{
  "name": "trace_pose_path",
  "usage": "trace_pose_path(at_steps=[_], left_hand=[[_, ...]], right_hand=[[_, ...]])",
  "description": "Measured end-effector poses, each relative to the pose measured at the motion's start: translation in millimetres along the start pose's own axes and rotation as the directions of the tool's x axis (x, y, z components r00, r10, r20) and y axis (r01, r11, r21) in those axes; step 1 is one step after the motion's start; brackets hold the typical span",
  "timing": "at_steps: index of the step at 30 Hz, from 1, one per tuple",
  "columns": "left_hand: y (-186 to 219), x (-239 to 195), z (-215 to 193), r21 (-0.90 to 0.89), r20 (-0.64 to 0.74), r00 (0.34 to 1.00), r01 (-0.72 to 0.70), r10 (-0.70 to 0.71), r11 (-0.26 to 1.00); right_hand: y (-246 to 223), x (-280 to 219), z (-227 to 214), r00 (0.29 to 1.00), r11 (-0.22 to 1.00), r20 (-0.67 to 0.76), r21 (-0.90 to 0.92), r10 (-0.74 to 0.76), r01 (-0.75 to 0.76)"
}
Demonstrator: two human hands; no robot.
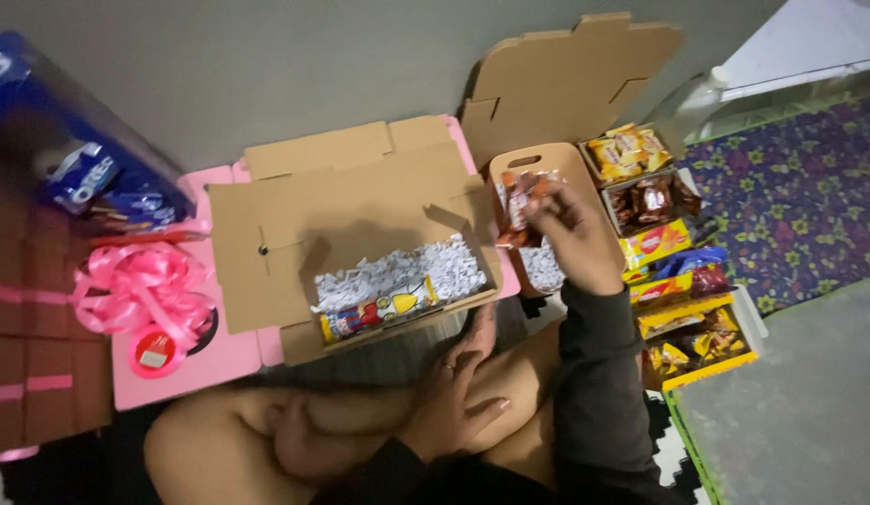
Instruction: Packing a gift box with shredded paper and snacks, then closing the box and preparing ribbon for decoration.
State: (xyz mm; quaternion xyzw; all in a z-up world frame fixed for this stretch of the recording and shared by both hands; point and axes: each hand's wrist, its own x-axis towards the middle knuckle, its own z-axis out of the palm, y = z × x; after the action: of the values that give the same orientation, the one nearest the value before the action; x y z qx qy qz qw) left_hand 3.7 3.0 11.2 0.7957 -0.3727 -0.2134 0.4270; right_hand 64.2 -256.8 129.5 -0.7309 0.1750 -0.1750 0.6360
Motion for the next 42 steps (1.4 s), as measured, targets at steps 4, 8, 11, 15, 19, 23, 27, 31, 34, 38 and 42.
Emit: trace_pose_path(at_steps=[4,8,11,15,19,23,27,31,34,38,42], left_hand=[[5.5,-1.5,-6.9,0.016,-0.013,0.999,-0.05,0.051,0.999],[10.7,-1.6,-11.2,-0.068,0.016,1.0,-0.003,0.004,0.998],[13.3,-0.8,-14.8,-0.069,0.107,0.989,0.105,-0.097,0.992],[10.5,1.6,-11.8,-0.021,0.182,0.969,0.176,-0.169,0.984],[12.2,4.0,-13.6,-0.037,0.104,0.992,0.077,-0.073,0.996],[11.7,4.0,-11.7,-0.127,0.104,0.992,0.089,-0.076,0.988],[10.0,5.0,-10.2,-0.06,0.082,0.994,0.076,-0.071,0.995],[9.4,2.7,-10.8,-0.165,0.081,0.996,0.052,-0.039,0.985],[1.8,2.7,-1.1,-0.145,0.052,0.999,0.016,-0.009,0.989],[-4.4,5.4,6.8,-0.015,0.088,0.993,0.082,-0.08,0.997],[-2.1,6.5,5.3,0.048,0.058,0.996,0.061,-0.064,0.997]], right_hand=[[-12.3,-16.6,28.2,0.964,0.986,0.244,-0.101,-0.107,0.135],[-21.3,-29.1,49.3,0.961,0.945,0.259,-0.277,-0.1,0.173],[-28.8,-36.8,61.2,0.96,0.899,0.247,-0.377,-0.135,0.224],[-31.9,-43.3,64.9,0.952,0.854,0.276,-0.455,-0.135,0.253],[-25.9,-45.4,66.3,0.943,0.72,0.281,-0.616,-0.177,0.319],[-9.0,-48.4,69.8,0.919,0.507,0.33,-0.766,-0.216,0.394],[-7.7,-49.5,73.2,0.913,0.395,0.33,-0.826,-0.239,0.402],[-19.0,-43.4,60.2,0.906,0.483,0.37,-0.767,-0.205,0.423],[-32.8,-29.6,26.8,0.883,0.641,0.285,-0.609,-0.372,0.467],[-6.2,13.9,-44.2,0.956,0.709,-0.024,-0.677,-0.291,0.199],[95.1,80.4,-126.0,0.918,0.833,-0.37,-0.546,-0.145,-0.088]])
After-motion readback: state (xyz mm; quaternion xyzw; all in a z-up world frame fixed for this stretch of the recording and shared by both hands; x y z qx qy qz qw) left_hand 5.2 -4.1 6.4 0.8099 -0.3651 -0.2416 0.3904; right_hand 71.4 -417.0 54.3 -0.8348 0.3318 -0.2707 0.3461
